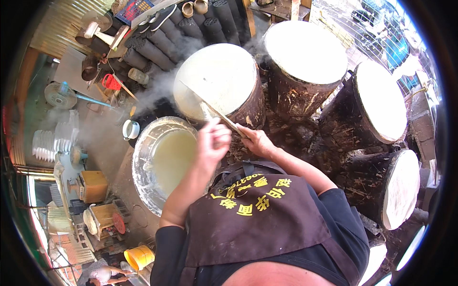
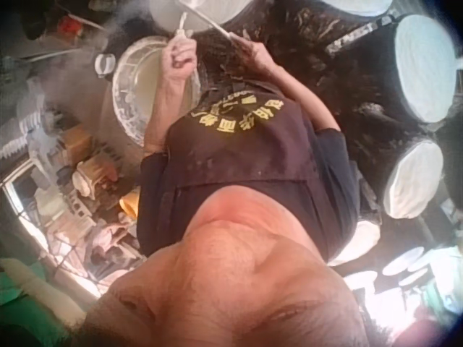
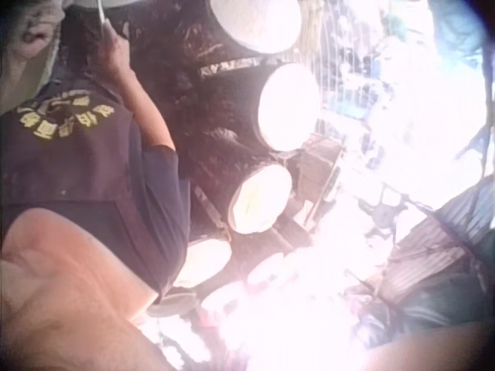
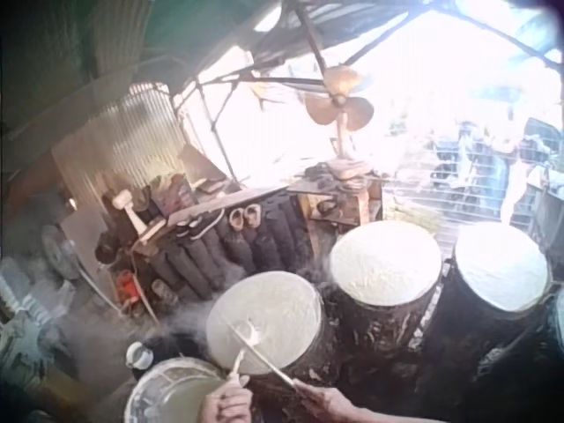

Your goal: The person ladles batter from a large metal bowl onto several hot round griddles, spreads it into thin circles, and removes cooked sheets with a spatula. The person stacks the finished sheets on a nearby surface.

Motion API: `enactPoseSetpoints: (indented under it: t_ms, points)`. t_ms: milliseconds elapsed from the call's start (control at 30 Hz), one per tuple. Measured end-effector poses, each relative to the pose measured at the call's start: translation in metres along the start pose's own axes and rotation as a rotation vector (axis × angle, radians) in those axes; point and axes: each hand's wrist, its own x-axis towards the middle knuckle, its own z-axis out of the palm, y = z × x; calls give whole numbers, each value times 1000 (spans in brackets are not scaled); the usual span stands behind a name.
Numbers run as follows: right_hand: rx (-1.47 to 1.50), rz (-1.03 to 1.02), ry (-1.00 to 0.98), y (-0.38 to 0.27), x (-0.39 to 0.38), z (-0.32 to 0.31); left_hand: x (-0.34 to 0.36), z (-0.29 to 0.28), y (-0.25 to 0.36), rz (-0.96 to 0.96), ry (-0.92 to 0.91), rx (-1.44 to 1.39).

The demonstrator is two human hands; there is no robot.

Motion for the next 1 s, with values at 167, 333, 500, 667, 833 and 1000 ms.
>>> enactPoseSetpoints:
  t_ms: [167,333,500,667,833,1000]
  points:
    - [-248,100,422,24,20,-14,-143,-10,45,101,-250,-48]
    - [-656,102,104,2,13,24,-209,-72,75,494,219,538]
    - [-614,150,187,-18,5,51,-221,-152,103,507,507,568]
    - [-849,274,179,-24,-2,50,-230,-198,99,420,568,539]
    - [-1154,198,71,-25,14,52,-240,-215,86,388,595,539]
    - [-1195,153,42,-28,-1,58,-251,-214,70,388,615,595]
